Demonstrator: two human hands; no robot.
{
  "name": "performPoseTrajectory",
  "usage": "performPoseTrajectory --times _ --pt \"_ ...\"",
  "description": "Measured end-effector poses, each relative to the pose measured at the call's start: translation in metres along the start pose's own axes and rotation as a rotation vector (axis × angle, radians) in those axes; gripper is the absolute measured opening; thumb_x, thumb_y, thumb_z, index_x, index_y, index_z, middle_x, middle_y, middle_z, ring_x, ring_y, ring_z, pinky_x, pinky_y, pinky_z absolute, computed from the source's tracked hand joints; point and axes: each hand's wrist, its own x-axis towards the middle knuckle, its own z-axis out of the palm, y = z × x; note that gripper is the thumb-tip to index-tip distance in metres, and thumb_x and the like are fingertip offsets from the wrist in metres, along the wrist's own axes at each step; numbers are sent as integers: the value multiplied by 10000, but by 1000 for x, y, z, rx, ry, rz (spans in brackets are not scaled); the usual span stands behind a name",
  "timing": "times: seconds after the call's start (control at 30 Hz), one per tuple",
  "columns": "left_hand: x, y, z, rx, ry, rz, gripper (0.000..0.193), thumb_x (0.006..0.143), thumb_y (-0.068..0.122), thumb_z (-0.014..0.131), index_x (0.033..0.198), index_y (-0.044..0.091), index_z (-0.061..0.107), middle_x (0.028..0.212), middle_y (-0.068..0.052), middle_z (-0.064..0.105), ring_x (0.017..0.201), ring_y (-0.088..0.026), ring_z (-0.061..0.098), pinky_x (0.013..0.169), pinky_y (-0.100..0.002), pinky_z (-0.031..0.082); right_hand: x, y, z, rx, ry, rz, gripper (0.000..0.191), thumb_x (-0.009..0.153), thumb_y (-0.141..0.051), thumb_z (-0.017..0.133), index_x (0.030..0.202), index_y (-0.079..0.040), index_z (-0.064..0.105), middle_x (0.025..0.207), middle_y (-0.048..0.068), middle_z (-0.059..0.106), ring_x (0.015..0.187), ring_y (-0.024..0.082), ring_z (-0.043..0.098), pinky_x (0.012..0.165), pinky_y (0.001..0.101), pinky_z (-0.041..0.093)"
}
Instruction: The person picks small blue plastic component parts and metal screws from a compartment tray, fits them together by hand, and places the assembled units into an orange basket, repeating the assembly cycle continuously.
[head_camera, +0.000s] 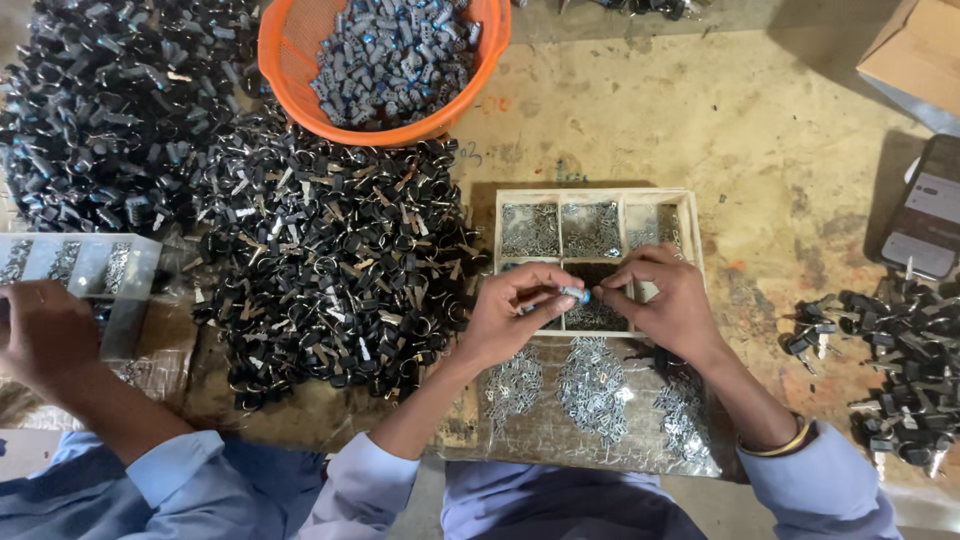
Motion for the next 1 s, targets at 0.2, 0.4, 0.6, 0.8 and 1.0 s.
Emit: performPoseTrajectory --times 0.2,0.4,0.6,0.8,1.0 --pt "-3 -7 6 152 126 -28 295 938 49 756 1229 7 731 1153 -130 781 992 -160 773 853 -269 648 4 -1 -6 -42 -82 -74 124 752 -79 848 861 -80 789 922 50 736 852 212 656 793 370 478" --pt "-3 4 15 250 167 30 273 932 53 774 1199 9 735 1075 -122 793 948 -151 784 834 -269 651 -3 0 9 577 81 133 63 912 -36 766 963 -38 730 1093 54 661 987 130 616 828 293 488" --pt "-4 2 17 307 180 31 239 923 63 802 1155 16 769 1080 -120 811 936 -160 784 826 -277 647 -9 -3 18 1107 -90 333 74 978 21 665 1028 7 718 1126 74 641 947 117 595 796 283 495" --pt "-4 -4 18 233 198 -57 279 886 73 816 1141 -6 735 1061 -125 797 985 -169 782 851 -279 652 -11 -5 20 1016 -118 334 115 974 27 658 1064 20 730 1114 79 655 1017 122 610 886 287 504" --pt "-5 -8 14 227 168 -36 239 895 70 814 1112 -2 746 1061 -125 797 988 -168 789 868 -278 658 -13 -1 24 989 -94 319 130 969 45 655 1074 25 728 1134 87 667 1050 134 625 915 297 525"
